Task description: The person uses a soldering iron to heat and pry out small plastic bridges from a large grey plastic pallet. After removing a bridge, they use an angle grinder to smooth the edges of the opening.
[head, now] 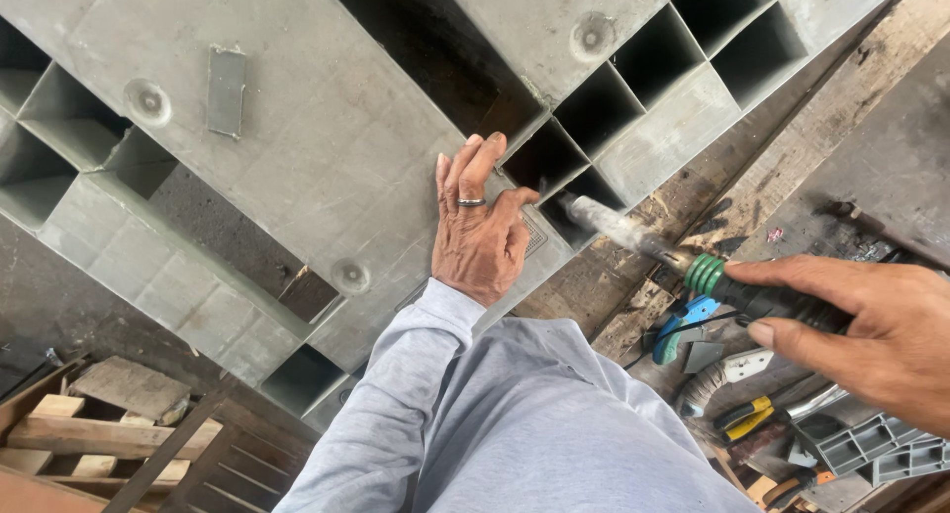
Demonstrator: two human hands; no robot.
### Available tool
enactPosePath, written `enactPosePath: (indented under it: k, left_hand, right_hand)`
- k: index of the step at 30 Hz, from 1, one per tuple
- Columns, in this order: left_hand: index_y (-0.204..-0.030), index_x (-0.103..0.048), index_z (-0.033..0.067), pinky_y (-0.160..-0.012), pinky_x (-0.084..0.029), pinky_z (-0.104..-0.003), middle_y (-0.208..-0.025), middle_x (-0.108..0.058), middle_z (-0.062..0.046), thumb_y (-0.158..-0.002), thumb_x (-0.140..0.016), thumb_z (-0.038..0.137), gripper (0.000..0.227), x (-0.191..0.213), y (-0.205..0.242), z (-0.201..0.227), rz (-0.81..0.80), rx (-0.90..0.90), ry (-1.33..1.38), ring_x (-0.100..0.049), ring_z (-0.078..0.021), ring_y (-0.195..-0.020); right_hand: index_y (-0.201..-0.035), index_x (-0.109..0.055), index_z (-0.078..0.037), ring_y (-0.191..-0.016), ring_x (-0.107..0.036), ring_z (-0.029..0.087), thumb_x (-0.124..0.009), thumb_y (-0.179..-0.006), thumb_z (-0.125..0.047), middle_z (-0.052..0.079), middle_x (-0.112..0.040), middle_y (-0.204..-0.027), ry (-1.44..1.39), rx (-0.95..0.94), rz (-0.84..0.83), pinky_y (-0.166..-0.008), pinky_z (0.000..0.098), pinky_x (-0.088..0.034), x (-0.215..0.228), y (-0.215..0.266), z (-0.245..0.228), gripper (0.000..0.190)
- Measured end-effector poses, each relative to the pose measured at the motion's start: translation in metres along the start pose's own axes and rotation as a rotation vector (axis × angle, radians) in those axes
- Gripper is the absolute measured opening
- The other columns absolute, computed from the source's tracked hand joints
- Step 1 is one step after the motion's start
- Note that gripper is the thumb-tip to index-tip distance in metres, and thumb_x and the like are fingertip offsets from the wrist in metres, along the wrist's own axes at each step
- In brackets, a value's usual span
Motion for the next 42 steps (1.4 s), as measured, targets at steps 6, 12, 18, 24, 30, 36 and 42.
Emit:
enactPosePath:
  k: [6,12,18,24,30,36,42]
  left_hand:
    - [-0.103,-0.072,0.0093,-0.132,-0.021,-0.061,-0.160,-0.030,-0.010,-0.089,-0.068,0.002,0.016,0.002,0.002,0.002,-0.005,0.016,0.001,-0.026,-0.0335,-0.154]
    - [-0.101,-0.072,0.0086,-0.132,-0.020,-0.061,-0.159,-0.030,-0.011,-0.088,-0.069,0.002,0.015,0.000,0.002,0.001,-0.013,0.017,0.007,-0.026,-0.0334,-0.154]
    - [-0.101,-0.071,0.0084,-0.133,-0.019,-0.061,-0.160,-0.030,-0.012,-0.089,-0.068,0.002,0.014,0.000,0.002,-0.001,-0.005,0.004,0.003,-0.025,-0.0335,-0.155]
    - [-0.101,-0.070,0.0096,-0.133,-0.019,-0.061,-0.160,-0.031,-0.012,-0.089,-0.067,0.001,0.014,-0.002,0.003,-0.002,0.000,0.006,0.018,-0.024,-0.0338,-0.155]
    - [-0.101,-0.070,0.0098,-0.133,-0.019,-0.061,-0.159,-0.032,-0.012,-0.090,-0.067,0.001,0.014,-0.002,0.003,-0.002,0.005,0.011,0.022,-0.025,-0.0339,-0.155]
    - [-0.103,-0.069,0.0093,-0.133,-0.019,-0.060,-0.159,-0.032,-0.013,-0.090,-0.067,0.000,0.016,-0.002,0.003,-0.003,0.020,0.013,0.042,-0.026,-0.0342,-0.155]
    - [-0.102,-0.067,0.0082,-0.132,-0.020,-0.062,-0.158,-0.033,-0.013,-0.088,-0.064,0.000,0.017,0.000,0.002,-0.003,0.013,0.020,0.073,-0.027,-0.0356,-0.154]
  right_hand:
    - [-0.140,-0.066,-0.025,-0.064,-0.074,0.017,-0.074,-0.091,-0.030,0.007,-0.081,-0.092,0.007,0.009,-0.053,-0.057,0.0317,-0.061,0.006,0.005,-0.025,0.050]
    - [-0.139,-0.069,-0.020,-0.067,-0.073,0.015,-0.074,-0.092,-0.023,0.009,-0.075,-0.090,-0.222,0.288,-0.013,-0.054,0.0284,-0.062,0.005,-0.013,-0.012,0.048]
    - [-0.140,-0.068,-0.018,-0.069,-0.072,0.028,-0.076,-0.095,-0.011,0.018,-0.073,-0.093,-0.178,-0.016,0.051,-0.054,0.0373,-0.058,0.008,-0.025,0.012,0.046]
    - [-0.138,-0.072,-0.018,-0.069,-0.075,0.025,-0.075,-0.092,-0.013,0.015,-0.075,-0.088,-0.297,0.047,0.098,-0.054,0.0354,-0.063,0.011,-0.029,0.015,0.047]
    - [-0.139,-0.071,-0.018,-0.058,-0.070,0.032,-0.076,-0.093,-0.013,0.017,-0.074,-0.085,-0.266,0.052,0.128,-0.048,0.0415,-0.051,0.009,-0.036,0.033,0.047]
    - [-0.137,-0.071,-0.014,-0.065,-0.073,0.016,-0.073,-0.091,-0.019,0.011,-0.075,-0.086,-0.313,0.360,0.114,-0.054,0.0304,-0.062,0.009,-0.025,0.015,0.046]
    - [-0.134,-0.069,-0.020,-0.070,-0.076,0.017,-0.076,-0.088,-0.027,0.002,-0.075,-0.095,0.106,0.133,0.130,-0.059,0.0315,-0.064,0.008,0.006,-0.026,0.047]
Point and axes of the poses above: each hand's wrist, its own y-axis away from the middle knuckle, its own x-axis out of the back of the hand, z = x × y, the point moved 4 cm from there along -y, towards the middle knuckle
